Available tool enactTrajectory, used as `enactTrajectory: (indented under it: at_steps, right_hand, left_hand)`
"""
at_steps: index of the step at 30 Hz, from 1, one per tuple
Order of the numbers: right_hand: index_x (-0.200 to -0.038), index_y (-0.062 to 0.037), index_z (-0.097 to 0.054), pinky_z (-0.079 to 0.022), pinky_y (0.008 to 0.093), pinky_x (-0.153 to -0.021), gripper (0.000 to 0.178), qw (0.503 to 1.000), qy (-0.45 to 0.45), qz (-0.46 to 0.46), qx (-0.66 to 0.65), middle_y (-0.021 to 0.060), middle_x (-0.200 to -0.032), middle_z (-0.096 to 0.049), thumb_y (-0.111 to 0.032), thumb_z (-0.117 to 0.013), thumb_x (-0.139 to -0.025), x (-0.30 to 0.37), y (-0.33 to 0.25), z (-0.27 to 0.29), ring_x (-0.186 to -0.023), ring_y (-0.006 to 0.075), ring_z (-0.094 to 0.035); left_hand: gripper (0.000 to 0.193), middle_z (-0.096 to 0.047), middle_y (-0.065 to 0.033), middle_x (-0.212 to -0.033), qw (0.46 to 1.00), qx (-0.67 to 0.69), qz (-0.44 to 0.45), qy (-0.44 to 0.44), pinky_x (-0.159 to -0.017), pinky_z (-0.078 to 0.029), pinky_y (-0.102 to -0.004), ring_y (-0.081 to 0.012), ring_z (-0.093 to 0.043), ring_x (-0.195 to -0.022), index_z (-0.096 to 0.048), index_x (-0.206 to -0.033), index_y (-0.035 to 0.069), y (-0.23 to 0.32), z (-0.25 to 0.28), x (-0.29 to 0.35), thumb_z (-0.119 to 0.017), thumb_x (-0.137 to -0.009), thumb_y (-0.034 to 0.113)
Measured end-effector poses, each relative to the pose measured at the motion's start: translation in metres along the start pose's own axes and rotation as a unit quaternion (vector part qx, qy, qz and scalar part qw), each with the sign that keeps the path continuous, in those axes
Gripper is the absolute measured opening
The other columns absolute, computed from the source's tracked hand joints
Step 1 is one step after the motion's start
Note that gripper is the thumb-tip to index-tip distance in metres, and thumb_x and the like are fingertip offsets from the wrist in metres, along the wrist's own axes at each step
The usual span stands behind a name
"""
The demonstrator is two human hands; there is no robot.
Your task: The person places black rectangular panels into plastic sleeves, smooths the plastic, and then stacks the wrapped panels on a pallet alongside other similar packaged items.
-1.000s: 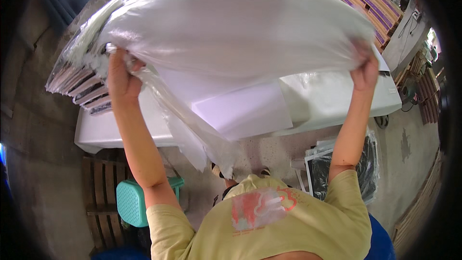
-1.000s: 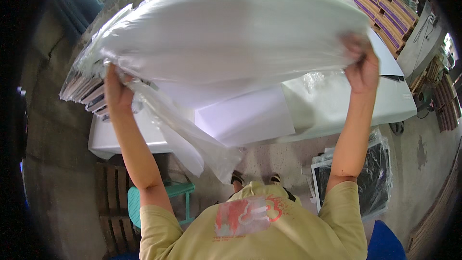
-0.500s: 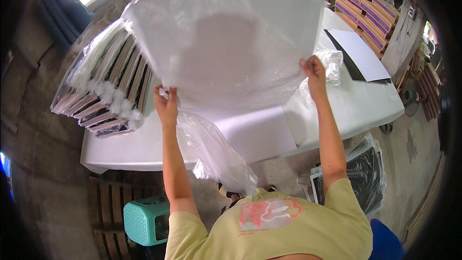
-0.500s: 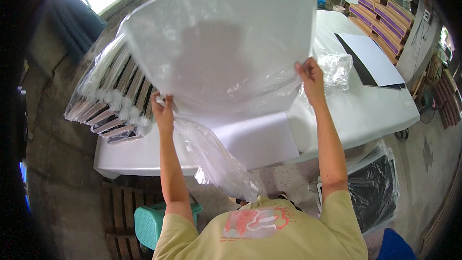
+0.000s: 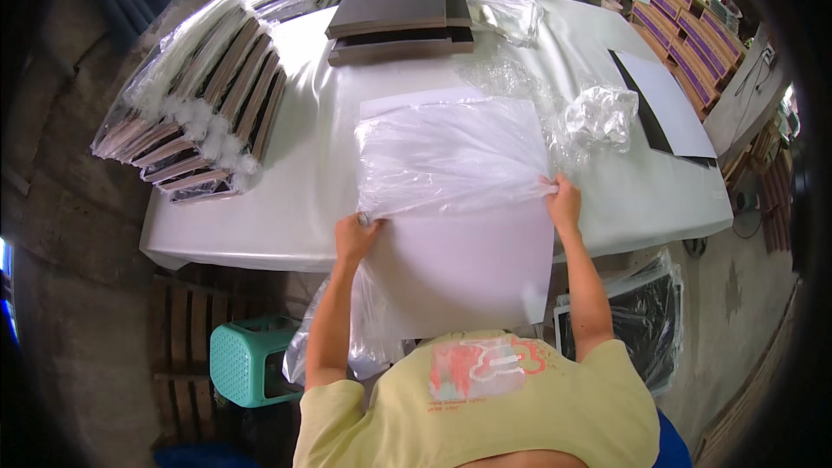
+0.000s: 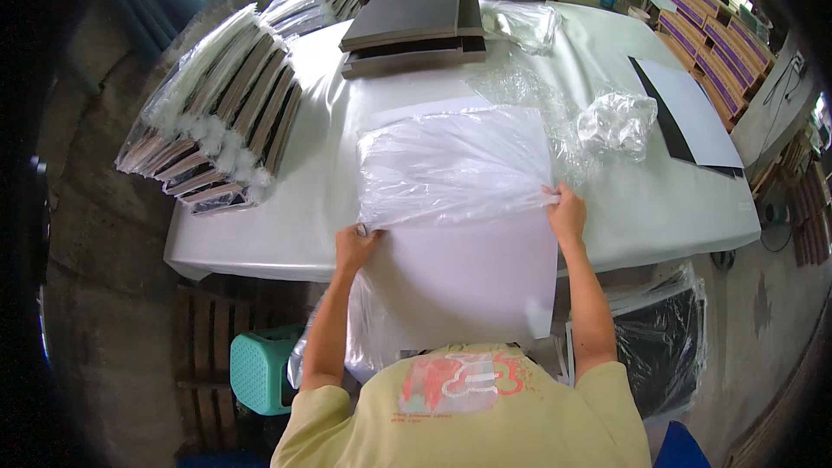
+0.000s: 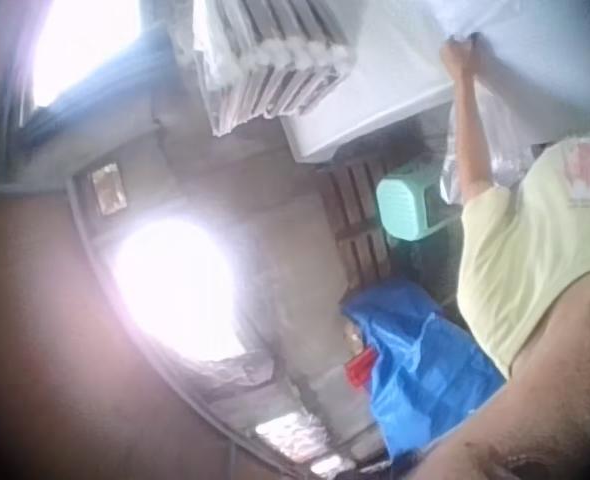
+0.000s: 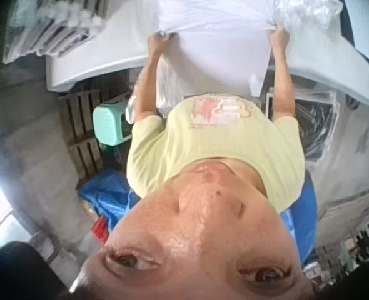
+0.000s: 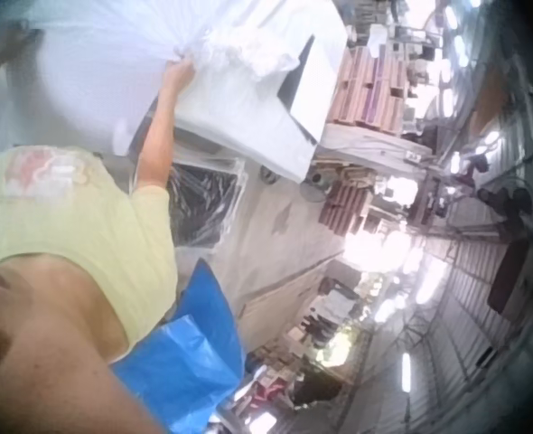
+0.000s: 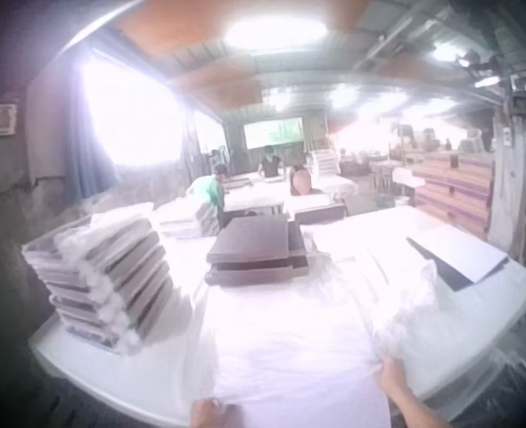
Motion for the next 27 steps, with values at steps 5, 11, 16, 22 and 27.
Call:
enactTrajectory:
  at_steps: [5,11,16,22,27]
  right_hand:
    - [-0.08,-0.0069,-0.049,-0.041,0.0452,-0.058,0.009,0.99,0.024,-0.135,0.034,0.0121,-0.063,-0.054,-0.008,-0.054,-0.072,0.039,0.007,0.01,-0.063,0.0369,-0.053]
    - [-0.083,-0.005,-0.053,-0.041,0.0391,-0.072,0.009,0.997,0.0,-0.035,0.062,0.0143,-0.094,-0.048,-0.008,-0.053,-0.075,0.082,0.003,-0.012,-0.086,0.0326,-0.048]
    - [-0.085,-0.0002,-0.054,-0.041,0.0366,-0.071,0.014,0.993,0.058,-0.062,-0.085,0.0152,-0.098,-0.046,-0.002,-0.055,-0.072,0.046,0.012,-0.005,-0.084,0.0328,-0.048]
    - [-0.076,0.0042,-0.052,-0.04,0.0348,-0.065,0.015,0.985,-0.059,0.052,-0.154,0.0123,-0.079,-0.053,0.006,-0.052,-0.061,0.026,-0.027,0.025,-0.075,0.0316,-0.05]
    - [-0.07,0.0048,-0.048,-0.037,0.0262,-0.054,0.013,0.961,-0.138,0.063,-0.233,0.01,-0.068,-0.049,0.008,-0.053,-0.059,0.037,-0.075,0.049,-0.06,0.0221,-0.048]
  left_hand:
    - [0.027,-0.054,-0.0193,-0.06,0.981,-0.082,0.079,0.155,-0.059,-0.042,-0.0427,-0.0384,-0.053,-0.064,-0.052,-0.066,0.001,-0.035,-0.008,0.033,-0.063,-0.072,0.025]
    - [0.077,-0.038,-0.0145,-0.119,0.991,-0.108,-0.065,-0.046,-0.054,-0.047,-0.0387,-0.0339,-0.057,-0.066,-0.034,-0.118,0.01,0.024,-0.036,0.068,-0.07,-0.06,0.045]
    - [0.099,-0.037,-0.0197,-0.113,0.972,-0.146,-0.098,-0.153,-0.053,-0.049,-0.0384,-0.0333,-0.057,-0.064,-0.027,-0.127,0.011,0.089,-0.062,0.058,-0.072,-0.051,0.054]
    - [0.065,-0.036,-0.0188,-0.111,0.978,-0.145,-0.095,-0.117,-0.056,-0.049,-0.0383,-0.0331,-0.058,-0.068,-0.041,-0.115,0.009,0.103,-0.068,0.022,-0.069,-0.064,0.036]
    - [0.033,-0.053,-0.0174,-0.09,0.971,-0.16,-0.146,-0.098,-0.058,-0.047,-0.0415,-0.0342,-0.058,-0.07,-0.047,-0.097,0.005,0.061,-0.087,0.004,-0.06,-0.068,0.013]
Point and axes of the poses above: each hand's wrist, its own x-axis away from the middle knuckle, its own z-axis out of the back of the hand, y = z × x, the point moved 2 cm from there along -x, towards the middle knuckle
